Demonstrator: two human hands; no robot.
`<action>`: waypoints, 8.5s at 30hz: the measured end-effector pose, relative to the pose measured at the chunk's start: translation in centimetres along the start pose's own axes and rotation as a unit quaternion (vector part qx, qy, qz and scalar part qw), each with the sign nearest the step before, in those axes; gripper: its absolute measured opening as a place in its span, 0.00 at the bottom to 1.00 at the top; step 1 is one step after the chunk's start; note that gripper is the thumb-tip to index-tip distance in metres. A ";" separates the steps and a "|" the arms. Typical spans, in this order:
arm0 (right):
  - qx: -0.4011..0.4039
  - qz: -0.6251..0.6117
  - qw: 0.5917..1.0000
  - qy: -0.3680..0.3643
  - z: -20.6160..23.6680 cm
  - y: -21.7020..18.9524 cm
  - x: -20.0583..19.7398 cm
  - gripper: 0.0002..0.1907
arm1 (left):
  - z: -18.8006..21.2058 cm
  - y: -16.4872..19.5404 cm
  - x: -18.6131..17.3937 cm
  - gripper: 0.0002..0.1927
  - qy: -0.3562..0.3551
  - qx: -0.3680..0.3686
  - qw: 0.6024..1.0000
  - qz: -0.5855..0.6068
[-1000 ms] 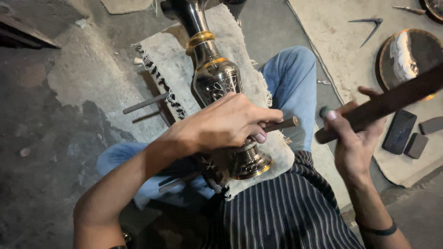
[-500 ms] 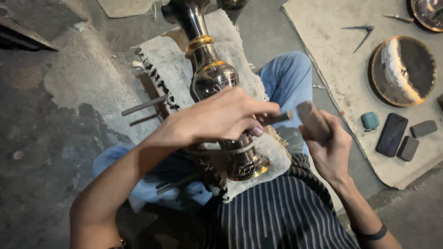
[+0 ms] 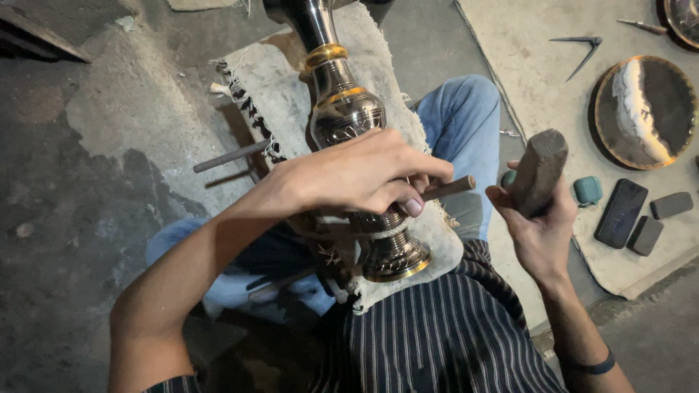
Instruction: The person sits cross-legged on the floor holding a small chisel against the patterned surface of a brass vase and strikes the chisel with a wooden mallet, working repeatedly around the engraved design to decorate the metal surface.
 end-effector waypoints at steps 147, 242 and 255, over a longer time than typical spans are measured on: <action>-0.629 0.221 0.584 -0.463 -0.7 -25.6 24.2 0.41 | 15.3 -2.1 3.7 0.08 0.754 -0.166 0.628 0.104; -0.157 -0.052 0.969 -0.182 -14.6 -12.5 16.5 0.14 | 13.5 -3.5 -4.7 0.11 0.687 0.038 0.679 0.256; -0.275 -0.035 0.936 -0.219 -18.0 -17.8 13.2 0.25 | 9.5 0.0 -7.4 0.07 0.641 -0.116 0.753 -0.096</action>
Point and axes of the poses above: each hand's wrist, its own z-axis away from the middle knuckle, its own x-axis out of the palm, y = z × x, the point moved 10 cm from there along -z, towards the middle knuckle, and after that the axes turned 15 degrees about y, right-handed, at the moved point
